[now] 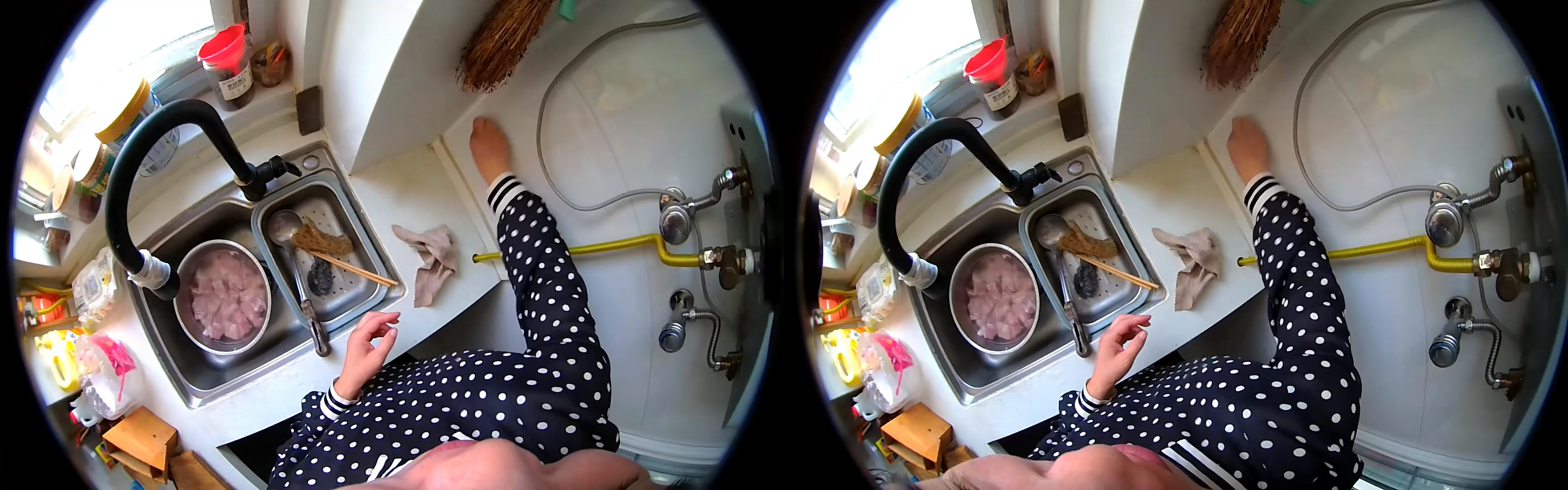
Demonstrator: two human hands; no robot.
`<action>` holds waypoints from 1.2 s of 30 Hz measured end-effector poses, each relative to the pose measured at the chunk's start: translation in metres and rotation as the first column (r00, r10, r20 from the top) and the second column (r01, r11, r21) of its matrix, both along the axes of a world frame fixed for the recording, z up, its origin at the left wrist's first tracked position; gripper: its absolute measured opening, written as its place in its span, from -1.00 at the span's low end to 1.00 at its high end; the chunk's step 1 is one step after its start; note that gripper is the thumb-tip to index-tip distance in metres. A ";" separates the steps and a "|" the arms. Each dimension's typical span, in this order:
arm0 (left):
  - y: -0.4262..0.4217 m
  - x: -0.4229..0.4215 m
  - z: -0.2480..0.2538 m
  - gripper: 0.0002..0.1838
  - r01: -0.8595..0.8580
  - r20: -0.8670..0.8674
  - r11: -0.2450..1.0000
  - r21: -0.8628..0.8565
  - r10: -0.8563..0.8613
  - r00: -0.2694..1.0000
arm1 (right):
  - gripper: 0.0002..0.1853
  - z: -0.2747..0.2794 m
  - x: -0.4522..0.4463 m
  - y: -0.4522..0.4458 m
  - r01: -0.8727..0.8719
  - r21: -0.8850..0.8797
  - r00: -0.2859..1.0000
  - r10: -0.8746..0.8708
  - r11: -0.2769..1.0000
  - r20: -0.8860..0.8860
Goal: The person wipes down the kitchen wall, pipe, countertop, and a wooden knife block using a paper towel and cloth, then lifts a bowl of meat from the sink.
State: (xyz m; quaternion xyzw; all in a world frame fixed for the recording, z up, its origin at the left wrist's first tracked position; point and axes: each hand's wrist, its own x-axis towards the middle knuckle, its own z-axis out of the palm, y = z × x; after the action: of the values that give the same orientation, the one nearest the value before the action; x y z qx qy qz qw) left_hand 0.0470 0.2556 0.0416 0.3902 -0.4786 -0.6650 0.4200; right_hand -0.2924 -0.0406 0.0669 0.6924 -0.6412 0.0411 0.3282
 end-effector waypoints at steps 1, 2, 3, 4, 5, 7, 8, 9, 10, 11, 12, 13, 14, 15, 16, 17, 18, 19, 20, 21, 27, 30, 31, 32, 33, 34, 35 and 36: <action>0.000 0.001 0.003 -0.72 0.003 -0.033 1.000 0.004 -0.003 0.999 | -0.83 -0.007 0.005 0.005 0.033 0.035 0.996 -0.029 0.999 -0.086; 0.001 0.003 0.002 -0.72 -0.002 -0.015 1.000 -0.007 0.002 1.000 | -0.83 -0.003 0.001 0.004 -0.001 -0.044 0.995 -0.004 0.999 -0.101; 0.003 0.005 -0.003 -0.71 -0.008 0.002 1.000 -0.018 0.008 1.000 | -0.83 0.018 0.004 0.005 -0.036 -0.122 0.993 0.022 0.992 -0.119; 0.003 0.005 -0.006 -0.71 -0.014 0.017 1.000 -0.026 0.014 1.000 | -0.83 0.041 0.008 0.006 -0.072 -0.195 0.989 0.045 0.978 -0.140; 0.001 0.002 -0.006 -0.71 -0.015 0.019 1.000 -0.024 0.015 1.000 | -0.85 0.070 0.015 0.007 -0.114 -0.221 0.932 0.028 0.969 -0.361; 0.001 -0.001 -0.004 -0.70 -0.006 0.029 1.000 -0.013 0.006 1.000 | -0.86 0.057 0.010 0.005 -0.118 -0.174 0.910 0.037 0.978 -0.413; 0.002 -0.002 -0.002 -0.70 0.002 0.008 1.000 -0.007 -0.002 1.000 | -0.87 0.047 0.007 0.004 -0.120 -0.150 0.898 0.042 0.981 -0.438; 0.002 -0.005 0.001 -0.70 0.008 -0.013 1.000 -0.006 -0.009 1.000 | -0.88 0.033 0.005 0.005 -0.063 -0.093 0.892 0.014 0.994 -0.452; 0.002 -0.006 0.004 -0.70 0.014 -0.033 1.000 -0.006 -0.014 0.999 | -0.89 0.018 -0.003 0.005 -0.081 -0.111 0.928 0.035 0.991 -0.371; 0.003 -0.005 0.003 -0.71 0.009 -0.040 1.000 0.003 -0.009 0.999 | -0.90 0.004 -0.013 0.006 -0.094 -0.128 0.957 0.054 0.987 -0.285; 0.003 -0.002 0.000 -0.71 0.003 -0.012 1.000 -0.005 -0.003 1.000 | -0.91 -0.002 -0.017 0.004 -0.106 -0.152 0.977 0.075 0.983 -0.198; 0.003 0.001 -0.004 -0.71 -0.005 0.014 1.000 -0.011 0.005 1.000 | -0.91 0.021 0.000 0.019 -0.053 -0.110 0.934 0.010 0.993 -0.357; 0.003 0.002 -0.007 -0.71 -0.015 0.037 1.000 -0.013 0.016 0.999 | -0.91 0.034 0.006 0.015 -0.049 -0.132 0.917 -0.008 0.990 -0.399; 0.002 0.000 -0.008 -0.71 -0.028 0.044 1.000 0.006 0.028 0.999 | -0.90 0.042 0.010 0.010 -0.049 -0.151 0.898 -0.023 0.987 -0.440; 0.002 -0.002 -0.006 -0.71 -0.032 0.031 0.999 0.007 0.032 0.999 | -0.90 0.042 0.012 0.008 -0.045 -0.164 0.878 -0.039 0.985 -0.477; -0.001 -0.003 -0.001 -0.71 -0.031 0.021 1.000 0.008 0.030 0.999 | -0.90 0.038 0.011 0.008 -0.036 -0.165 0.897 -0.041 0.986 -0.441; -0.003 -0.004 0.003 -0.71 -0.027 0.011 1.000 0.004 0.027 1.000 | -0.91 0.036 0.010 0.007 -0.025 -0.170 0.914 -0.047 0.985 -0.404; -0.003 -0.004 0.000 -0.71 -0.012 -0.015 1.000 0.006 0.012 1.000 | -0.92 0.038 0.011 0.005 -0.016 -0.182 0.929 -0.052 0.983 -0.367; -0.003 -0.003 -0.001 -0.71 0.003 -0.010 1.000 0.022 -0.003 1.000 | -0.90 0.039 0.012 0.008 0.007 -0.178 0.924 -0.074 0.984 -0.374; -0.003 -0.002 -0.005 -0.71 -0.012 -0.004 1.000 0.002 0.012 1.000 | -0.88 0.040 0.012 0.021 0.029 -0.170 0.918 -0.094 0.985 -0.385; -0.013 -0.006 0.000 -0.72 -0.009 -0.024 1.000 0.005 0.009 1.000 | -0.78 0.049 0.012 0.007 0.028 -0.152 0.919 -0.085 0.988 -0.385; -0.013 -0.002 0.002 -0.71 -0.010 -0.037 1.000 0.003 0.010 0.999 | -0.85 0.043 0.004 0.012 -0.038 -0.190 0.920 -0.039 0.981 -0.390; -0.013 -0.001 0.001 -0.71 -0.022 -0.029 1.000 -0.012 0.022 0.999 | -0.86 0.047 0.007 0.007 -0.044 -0.183 0.922 -0.031 0.982 -0.387; -0.011 0.002 0.000 -0.71 -0.030 -0.016 0.999 -0.023 0.030 0.999 | -0.87 0.049 0.011 0.003 -0.046 -0.174 0.925 -0.024 0.984 -0.379; -0.011 0.002 0.002 -0.71 -0.038 -0.008 0.999 -0.033 0.037 0.999 | -0.85 0.053 0.017 -0.004 0.064 -0.093 0.936 -0.092 0.994 -0.341; -0.010 0.004 0.002 -0.71 -0.036 -0.007 0.999 -0.013 0.036 0.999 | -0.85 0.047 0.016 -0.001 0.050 -0.120 0.940 -0.087 0.992 -0.330; -0.008 0.007 0.003 -0.71 -0.033 -0.008 0.999 0.007 0.033 0.999 | -0.86 0.041 0.012 0.002 0.037 -0.147 0.943 -0.083 0.988 -0.322; -0.008 0.008 0.004 -0.71 -0.034 -0.012 0.999 0.024 0.034 0.999 | -0.86 0.042 0.013 0.005 0.021 -0.178 0.946 -0.077 0.984 -0.316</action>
State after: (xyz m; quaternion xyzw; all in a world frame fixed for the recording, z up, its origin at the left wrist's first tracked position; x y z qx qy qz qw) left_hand 0.0551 0.2480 0.0455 0.3990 -0.4613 -0.6658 0.4297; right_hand -0.2798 -0.0352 0.1087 0.6428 -0.5902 -0.0253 0.4878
